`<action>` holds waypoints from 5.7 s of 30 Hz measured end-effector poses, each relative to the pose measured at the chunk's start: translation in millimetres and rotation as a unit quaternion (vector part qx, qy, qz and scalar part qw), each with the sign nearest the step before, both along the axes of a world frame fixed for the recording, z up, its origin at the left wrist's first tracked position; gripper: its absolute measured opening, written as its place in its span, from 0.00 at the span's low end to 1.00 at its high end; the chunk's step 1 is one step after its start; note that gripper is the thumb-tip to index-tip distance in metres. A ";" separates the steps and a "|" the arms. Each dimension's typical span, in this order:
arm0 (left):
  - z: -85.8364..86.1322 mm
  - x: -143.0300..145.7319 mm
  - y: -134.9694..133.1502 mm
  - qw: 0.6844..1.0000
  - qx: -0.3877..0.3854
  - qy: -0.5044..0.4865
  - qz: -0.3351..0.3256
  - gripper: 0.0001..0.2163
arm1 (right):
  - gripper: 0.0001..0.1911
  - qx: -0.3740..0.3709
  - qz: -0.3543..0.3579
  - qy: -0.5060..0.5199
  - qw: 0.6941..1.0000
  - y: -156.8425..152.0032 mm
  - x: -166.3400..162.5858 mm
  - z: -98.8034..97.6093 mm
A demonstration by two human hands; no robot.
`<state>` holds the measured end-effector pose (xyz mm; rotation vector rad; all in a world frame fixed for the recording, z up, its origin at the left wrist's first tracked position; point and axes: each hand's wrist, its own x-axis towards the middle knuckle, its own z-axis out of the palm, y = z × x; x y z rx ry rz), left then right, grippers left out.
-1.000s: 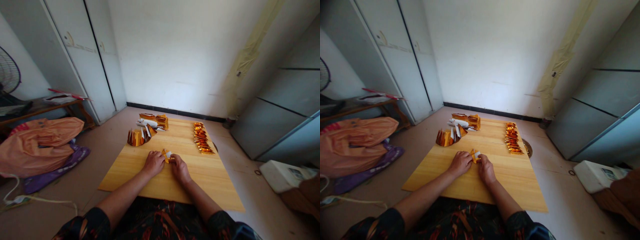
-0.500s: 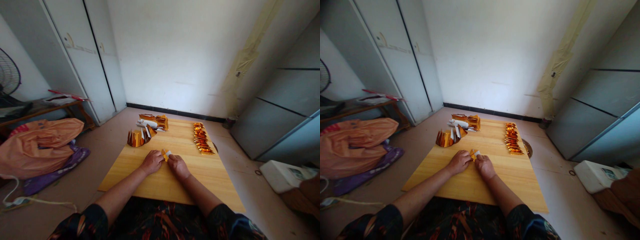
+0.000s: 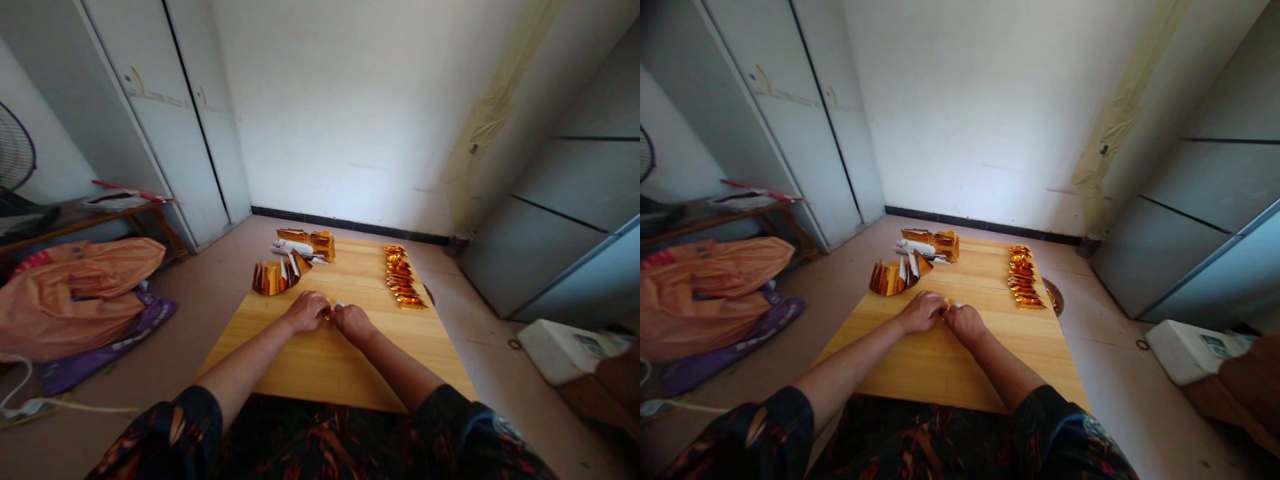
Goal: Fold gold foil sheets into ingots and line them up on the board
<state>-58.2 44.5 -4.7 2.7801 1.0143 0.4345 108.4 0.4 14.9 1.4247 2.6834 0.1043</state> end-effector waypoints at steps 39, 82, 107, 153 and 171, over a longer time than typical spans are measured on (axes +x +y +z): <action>-24.3 18.0 15.3 0.968 -0.071 -0.136 0.198 0.13 | 0.10 0.043 -0.191 0.414 0.889 33.2 24.9 -52.5; -15.4 27.3 17.0 0.921 -0.151 -0.147 0.328 0.09 | 0.15 -0.142 -0.354 0.121 0.916 57.7 15.9 -8.3; -23.1 28.4 13.3 0.950 -0.099 -0.138 0.262 0.17 | 0.13 -0.110 -0.346 0.129 0.923 52.3 14.1 -9.4; -14.2 23.9 -3.8 0.944 -0.105 -0.132 0.283 0.12 | 0.15 -0.114 -0.333 0.100 0.931 33.0 4.9 1.8; -20.8 24.0 -2.3 0.938 -0.095 -0.136 0.305 0.06 | 0.15 -0.099 -0.342 0.088 0.930 28.6 0.3 1.9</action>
